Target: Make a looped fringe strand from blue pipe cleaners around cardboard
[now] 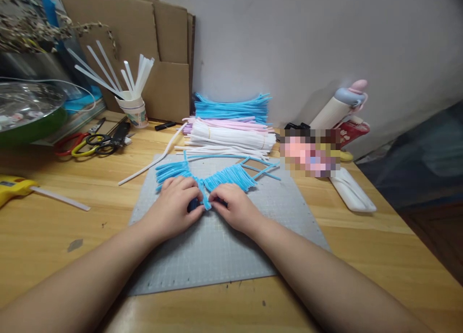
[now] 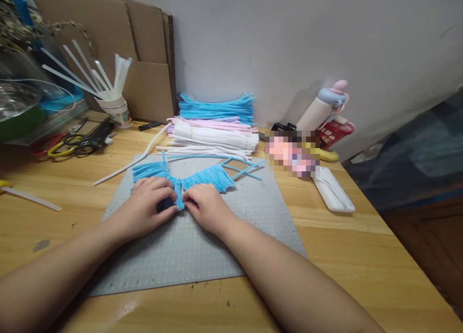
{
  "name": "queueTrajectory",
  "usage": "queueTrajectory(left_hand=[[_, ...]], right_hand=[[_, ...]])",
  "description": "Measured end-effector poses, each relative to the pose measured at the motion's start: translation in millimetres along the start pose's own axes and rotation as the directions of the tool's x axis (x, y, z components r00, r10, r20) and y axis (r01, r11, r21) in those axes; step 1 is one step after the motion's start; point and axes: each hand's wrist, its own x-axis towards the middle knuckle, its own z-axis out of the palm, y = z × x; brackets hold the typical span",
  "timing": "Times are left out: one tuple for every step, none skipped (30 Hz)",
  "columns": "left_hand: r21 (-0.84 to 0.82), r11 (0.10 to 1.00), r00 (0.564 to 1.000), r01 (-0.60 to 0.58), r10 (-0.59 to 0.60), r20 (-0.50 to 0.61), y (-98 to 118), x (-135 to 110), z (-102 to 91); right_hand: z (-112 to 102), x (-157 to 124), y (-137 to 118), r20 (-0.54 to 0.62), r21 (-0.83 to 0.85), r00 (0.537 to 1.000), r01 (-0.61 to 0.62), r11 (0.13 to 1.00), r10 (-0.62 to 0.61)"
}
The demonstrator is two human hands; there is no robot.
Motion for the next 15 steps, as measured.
queueTrajectory(left_hand=[[-0.008,1.0,1.0,-0.012,0.012,0.0,0,0,1.4],[-0.012,1.0,1.0,-0.021,0.021,0.0,-1,1,2.3],[-0.012,1.0,1.0,-0.024,0.024,-0.001,-1,1,2.6],[-0.012,1.0,1.0,-0.021,0.021,-0.003,-2,1,2.5],[-0.011,1.0,1.0,-0.008,0.007,-0.008,-2,2,1.9],[-0.009,1.0,1.0,0.013,-0.013,-0.018,-3,2,1.1],[-0.007,0.999,0.999,0.036,-0.036,-0.03,-3,2,0.3],[-0.005,0.998,0.998,0.056,-0.056,-0.04,-3,3,-0.1],[-0.004,0.997,0.996,0.072,-0.072,-0.046,-3,3,0.0],[-0.003,0.996,0.995,0.085,-0.085,-0.048,-3,3,0.7],[-0.003,0.995,0.994,0.097,-0.098,-0.049,-2,4,2.1],[-0.004,0.994,0.993,0.11,-0.11,-0.051,-2,4,4.1],[-0.007,0.992,0.991,0.123,-0.123,-0.055,-1,5,6.4],[-0.011,0.991,0.989,0.134,-0.135,-0.061,0,6,9.0],[-0.018,0.99,0.987,0.143,-0.144,-0.068,1,7,11.5]], right_hand=[[0,0,0,0.016,-0.004,1.0,0.013,1.0,-0.013],[0,0,-1,0.029,-0.011,0.999,0.022,1.0,-0.022],[-1,-1,-2,0.039,-0.027,0.999,0.023,0.999,-0.022],[-2,-2,-3,0.042,-0.056,0.999,0.018,0.998,-0.016],[-4,-2,-4,0.038,-0.1,0.999,0.007,0.995,-0.004],[-5,-3,-5,0.031,-0.155,0.999,-0.006,0.988,0.011],[-7,-4,-6,0.021,-0.213,0.999,-0.019,0.977,0.024],[-9,-4,-6,0.014,-0.267,0.999,-0.028,0.963,0.033],[-10,-4,-6,0.01,-0.31,0.999,-0.029,0.95,0.034],[-10,-3,-5,0.009,-0.341,1.0,-0.023,0.94,0.028],[-10,-2,-4,0.007,-0.359,1.0,-0.015,0.933,0.019],[-9,0,-2,0.001,-0.366,1.0,-0.009,0.931,0.011],[-8,1,1,-0.009,-0.361,1.0,-0.007,0.933,0.004],[-7,3,4,-0.021,-0.342,1.0,-0.008,0.94,0.001],[-5,4,6,-0.034,-0.309,0.999,-0.009,0.951,-0.001]])
